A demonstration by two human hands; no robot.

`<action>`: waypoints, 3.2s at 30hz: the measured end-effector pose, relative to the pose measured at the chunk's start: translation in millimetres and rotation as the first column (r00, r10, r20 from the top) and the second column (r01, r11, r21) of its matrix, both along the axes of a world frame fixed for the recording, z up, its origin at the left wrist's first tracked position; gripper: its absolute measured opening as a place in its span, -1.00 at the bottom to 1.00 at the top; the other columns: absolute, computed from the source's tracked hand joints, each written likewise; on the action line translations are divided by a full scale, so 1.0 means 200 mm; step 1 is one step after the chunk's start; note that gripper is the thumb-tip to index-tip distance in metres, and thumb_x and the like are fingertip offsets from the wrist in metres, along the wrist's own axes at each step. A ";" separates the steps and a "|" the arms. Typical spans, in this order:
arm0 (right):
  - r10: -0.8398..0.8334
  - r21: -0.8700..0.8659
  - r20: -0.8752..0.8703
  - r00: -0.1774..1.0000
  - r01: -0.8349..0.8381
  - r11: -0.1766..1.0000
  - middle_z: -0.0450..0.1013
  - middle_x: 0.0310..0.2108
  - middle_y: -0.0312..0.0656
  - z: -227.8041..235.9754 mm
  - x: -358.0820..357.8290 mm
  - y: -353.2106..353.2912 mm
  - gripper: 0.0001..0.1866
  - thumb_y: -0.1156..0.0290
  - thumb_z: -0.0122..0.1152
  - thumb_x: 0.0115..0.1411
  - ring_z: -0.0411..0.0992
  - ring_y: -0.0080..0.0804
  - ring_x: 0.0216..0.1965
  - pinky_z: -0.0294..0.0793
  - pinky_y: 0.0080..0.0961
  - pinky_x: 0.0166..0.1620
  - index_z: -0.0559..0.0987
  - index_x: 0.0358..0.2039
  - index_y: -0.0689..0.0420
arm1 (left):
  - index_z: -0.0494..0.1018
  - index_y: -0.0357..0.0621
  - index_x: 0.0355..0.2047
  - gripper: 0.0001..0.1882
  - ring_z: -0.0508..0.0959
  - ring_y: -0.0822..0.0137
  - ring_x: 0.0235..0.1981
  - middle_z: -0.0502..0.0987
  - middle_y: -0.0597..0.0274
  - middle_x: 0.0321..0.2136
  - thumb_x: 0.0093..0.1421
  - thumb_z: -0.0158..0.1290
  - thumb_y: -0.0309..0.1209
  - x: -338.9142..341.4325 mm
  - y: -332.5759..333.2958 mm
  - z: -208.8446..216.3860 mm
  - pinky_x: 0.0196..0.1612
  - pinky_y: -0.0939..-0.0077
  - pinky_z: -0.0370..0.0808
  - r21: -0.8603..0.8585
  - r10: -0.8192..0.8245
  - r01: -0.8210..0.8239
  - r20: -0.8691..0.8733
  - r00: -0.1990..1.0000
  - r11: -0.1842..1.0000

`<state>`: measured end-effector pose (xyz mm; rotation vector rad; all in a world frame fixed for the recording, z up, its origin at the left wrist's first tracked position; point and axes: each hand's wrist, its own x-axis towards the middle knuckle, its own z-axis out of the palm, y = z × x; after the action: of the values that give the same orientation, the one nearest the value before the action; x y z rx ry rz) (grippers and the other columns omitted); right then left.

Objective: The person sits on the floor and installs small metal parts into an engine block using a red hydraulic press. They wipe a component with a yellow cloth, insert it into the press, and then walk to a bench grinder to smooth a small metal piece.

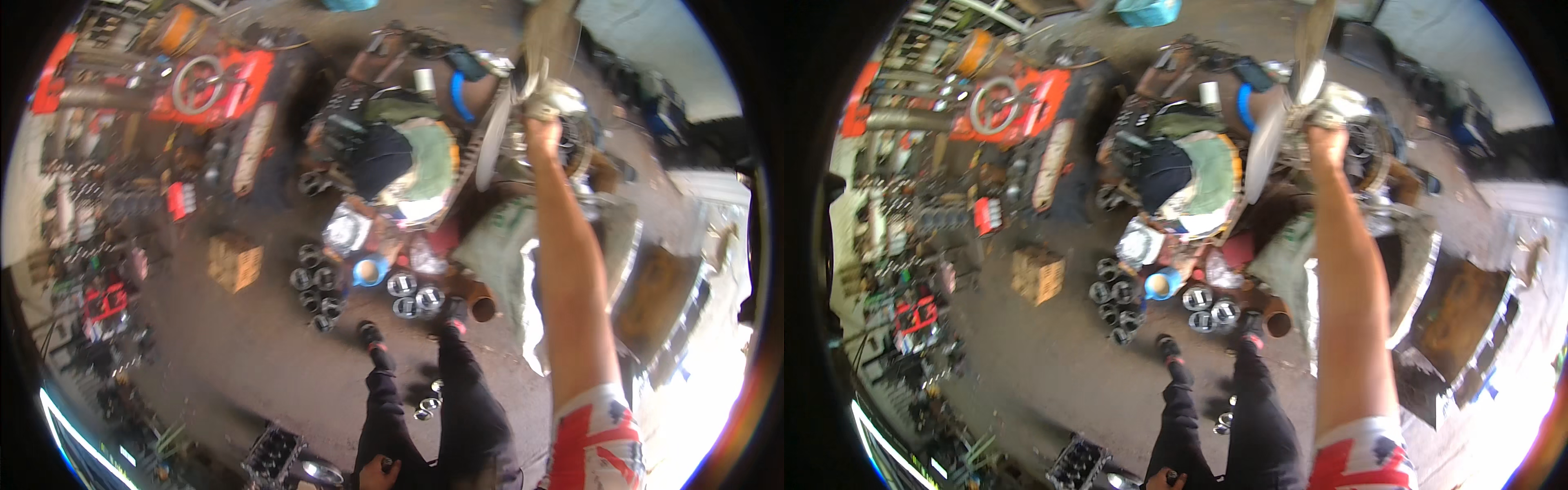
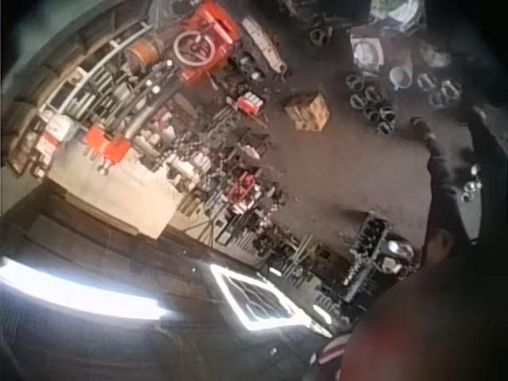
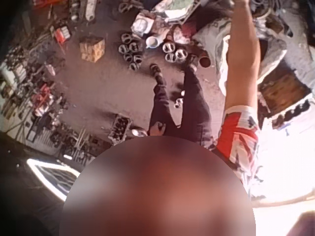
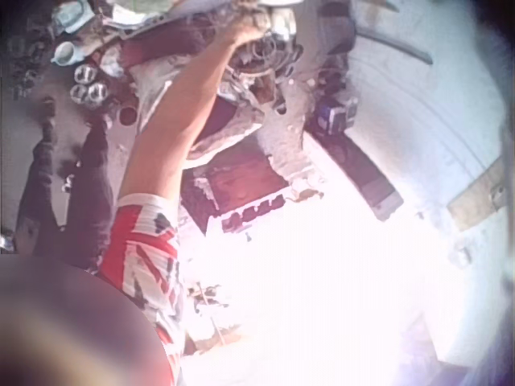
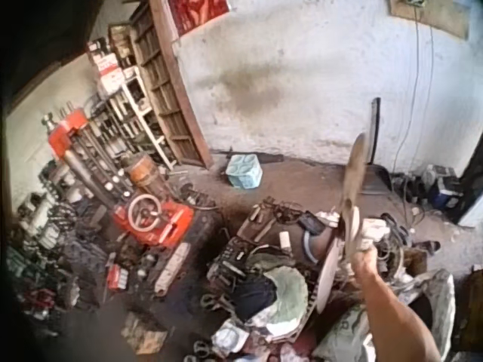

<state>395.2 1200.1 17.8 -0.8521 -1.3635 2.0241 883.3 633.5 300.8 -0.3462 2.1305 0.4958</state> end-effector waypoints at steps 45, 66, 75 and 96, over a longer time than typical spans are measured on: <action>0.527 -0.128 0.842 -0.118 -0.992 -0.018 0.56 -0.07 0.01 1.09 2.28 -1.63 -0.32 -0.16 0.38 0.01 0.53 0.03 -0.02 0.50 -0.17 0.05 0.58 0.02 0.06 | 0.52 -0.20 -0.20 -0.46 0.59 -0.18 -0.15 0.60 -0.19 -0.27 0.14 0.16 0.08 -0.11 -0.60 0.00 -0.10 0.07 0.51 0.073 0.086 -0.086 0.006 0.996 0.994; 0.769 -0.640 0.624 -0.139 -0.656 0.401 0.58 -0.36 -0.25 1.35 2.18 -3.42 -0.77 0.26 0.31 0.20 0.54 -0.38 -0.40 0.55 -0.30 -0.33 0.66 -0.28 0.16 | 0.49 -0.41 -0.43 -0.59 0.51 0.03 -0.56 0.56 -0.10 -0.59 0.04 0.31 -0.22 0.95 -3.44 -0.32 -0.38 0.11 0.43 0.022 0.735 -0.839 -0.495 0.463 0.544; 0.753 -0.522 0.600 -0.270 -0.845 0.113 0.55 -0.56 -0.16 1.03 1.27 -3.79 -0.78 0.27 0.28 0.23 0.46 -0.40 -0.66 0.42 -0.41 -0.64 0.62 -0.42 0.18 | 0.36 -0.06 -0.42 -0.74 0.30 0.32 -0.81 0.29 0.24 -0.74 0.15 0.21 -0.24 0.72 -3.37 -0.30 -0.77 0.29 0.23 0.297 0.966 -0.920 -0.084 0.243 0.257; 0.429 0.237 0.890 0.156 -0.961 -0.142 0.60 -0.32 0.06 1.41 -0.01 -5.09 -0.49 -0.13 0.17 0.16 0.56 0.07 -0.23 0.52 -0.08 -0.10 0.66 -0.26 0.11 | 0.40 -0.16 -0.54 -0.82 0.53 0.37 -0.57 0.50 0.19 -0.56 0.02 0.19 -0.64 -1.10 -4.66 -0.22 -0.59 0.48 0.47 0.533 0.774 -0.605 -0.164 0.612 0.592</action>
<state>393.3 182.0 300.4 0.1169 -3.5290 1.0610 664.1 -298.3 257.0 -0.9238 2.0890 1.6054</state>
